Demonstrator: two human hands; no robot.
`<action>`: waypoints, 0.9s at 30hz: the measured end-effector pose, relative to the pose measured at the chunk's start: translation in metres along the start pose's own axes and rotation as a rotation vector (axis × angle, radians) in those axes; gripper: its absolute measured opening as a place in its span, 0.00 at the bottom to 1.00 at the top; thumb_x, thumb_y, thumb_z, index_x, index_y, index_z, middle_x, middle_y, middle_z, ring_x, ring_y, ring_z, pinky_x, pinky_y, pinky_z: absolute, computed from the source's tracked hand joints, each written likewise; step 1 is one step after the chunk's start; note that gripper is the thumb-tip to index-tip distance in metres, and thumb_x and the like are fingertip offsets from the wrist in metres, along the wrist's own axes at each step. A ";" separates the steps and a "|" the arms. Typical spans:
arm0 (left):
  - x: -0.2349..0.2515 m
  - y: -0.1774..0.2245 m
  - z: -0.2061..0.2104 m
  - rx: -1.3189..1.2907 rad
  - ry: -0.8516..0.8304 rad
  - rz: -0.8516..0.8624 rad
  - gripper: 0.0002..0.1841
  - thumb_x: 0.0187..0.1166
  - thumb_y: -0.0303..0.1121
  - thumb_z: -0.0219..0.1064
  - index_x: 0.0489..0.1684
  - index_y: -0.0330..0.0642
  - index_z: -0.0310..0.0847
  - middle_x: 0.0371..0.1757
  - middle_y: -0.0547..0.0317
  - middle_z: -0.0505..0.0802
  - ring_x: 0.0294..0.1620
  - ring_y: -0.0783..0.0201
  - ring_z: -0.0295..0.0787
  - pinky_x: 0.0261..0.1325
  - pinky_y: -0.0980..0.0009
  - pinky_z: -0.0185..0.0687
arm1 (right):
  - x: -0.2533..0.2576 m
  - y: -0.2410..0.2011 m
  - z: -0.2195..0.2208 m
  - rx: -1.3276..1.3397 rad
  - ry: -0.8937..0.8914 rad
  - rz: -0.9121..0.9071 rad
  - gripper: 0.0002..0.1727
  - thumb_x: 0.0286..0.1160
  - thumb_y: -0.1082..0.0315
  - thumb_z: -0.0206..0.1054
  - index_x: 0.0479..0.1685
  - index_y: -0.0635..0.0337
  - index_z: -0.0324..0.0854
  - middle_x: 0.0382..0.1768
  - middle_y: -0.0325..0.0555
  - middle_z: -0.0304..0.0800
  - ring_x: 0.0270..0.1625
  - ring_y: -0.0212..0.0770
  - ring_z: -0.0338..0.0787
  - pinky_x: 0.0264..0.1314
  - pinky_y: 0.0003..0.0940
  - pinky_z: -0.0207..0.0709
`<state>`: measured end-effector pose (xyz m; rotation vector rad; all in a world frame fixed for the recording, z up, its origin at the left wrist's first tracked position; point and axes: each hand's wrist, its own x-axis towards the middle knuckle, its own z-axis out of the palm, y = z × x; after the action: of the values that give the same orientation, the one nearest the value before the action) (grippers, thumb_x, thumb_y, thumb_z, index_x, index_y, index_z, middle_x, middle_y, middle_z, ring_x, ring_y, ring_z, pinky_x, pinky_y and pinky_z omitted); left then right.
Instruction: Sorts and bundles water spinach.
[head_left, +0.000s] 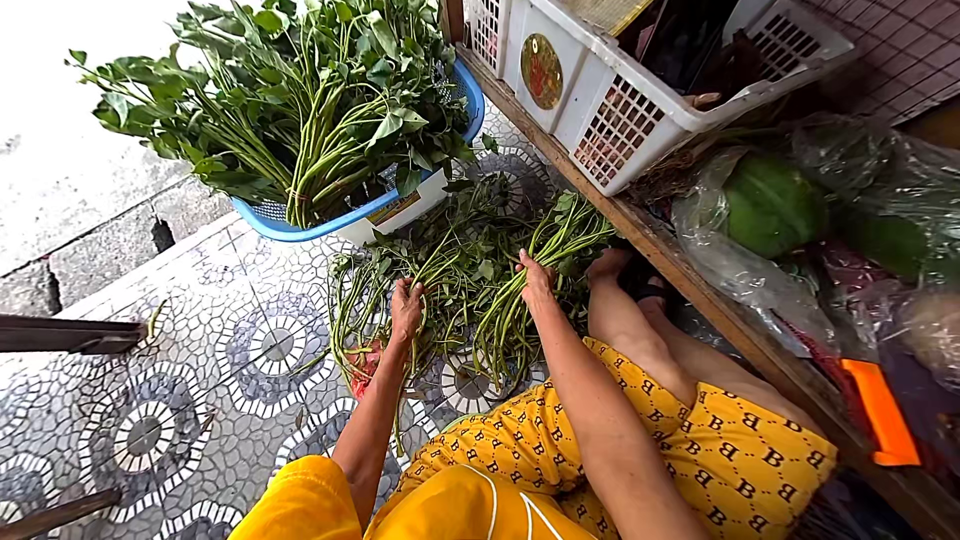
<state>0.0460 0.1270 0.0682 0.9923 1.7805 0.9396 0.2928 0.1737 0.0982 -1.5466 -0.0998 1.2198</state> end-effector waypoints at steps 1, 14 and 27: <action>0.003 -0.001 -0.010 0.070 0.037 -0.011 0.14 0.91 0.30 0.55 0.67 0.31 0.74 0.42 0.51 0.91 0.32 0.66 0.82 0.41 0.66 0.77 | 0.000 0.000 0.000 0.011 0.005 -0.002 0.19 0.76 0.71 0.75 0.61 0.67 0.78 0.38 0.47 0.82 0.26 0.32 0.78 0.32 0.26 0.77; 0.070 -0.046 -0.034 0.799 0.063 -0.102 0.32 0.84 0.42 0.64 0.84 0.29 0.66 0.84 0.22 0.67 0.88 0.26 0.56 0.83 0.32 0.55 | 0.005 0.008 -0.001 -0.086 0.027 0.035 0.25 0.75 0.66 0.77 0.66 0.66 0.74 0.43 0.49 0.80 0.32 0.37 0.78 0.38 0.33 0.78; 0.185 -0.013 0.107 1.036 -0.518 0.160 0.24 0.93 0.34 0.48 0.81 0.29 0.71 0.83 0.25 0.72 0.87 0.25 0.59 0.87 0.32 0.48 | 0.002 0.000 0.010 0.022 0.129 0.142 0.16 0.84 0.72 0.67 0.61 0.73 0.74 0.40 0.52 0.78 0.33 0.38 0.79 0.39 0.30 0.78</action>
<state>0.0850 0.3085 -0.0383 1.8208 1.6993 -0.2629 0.2866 0.1817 0.0977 -1.6311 0.1085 1.2237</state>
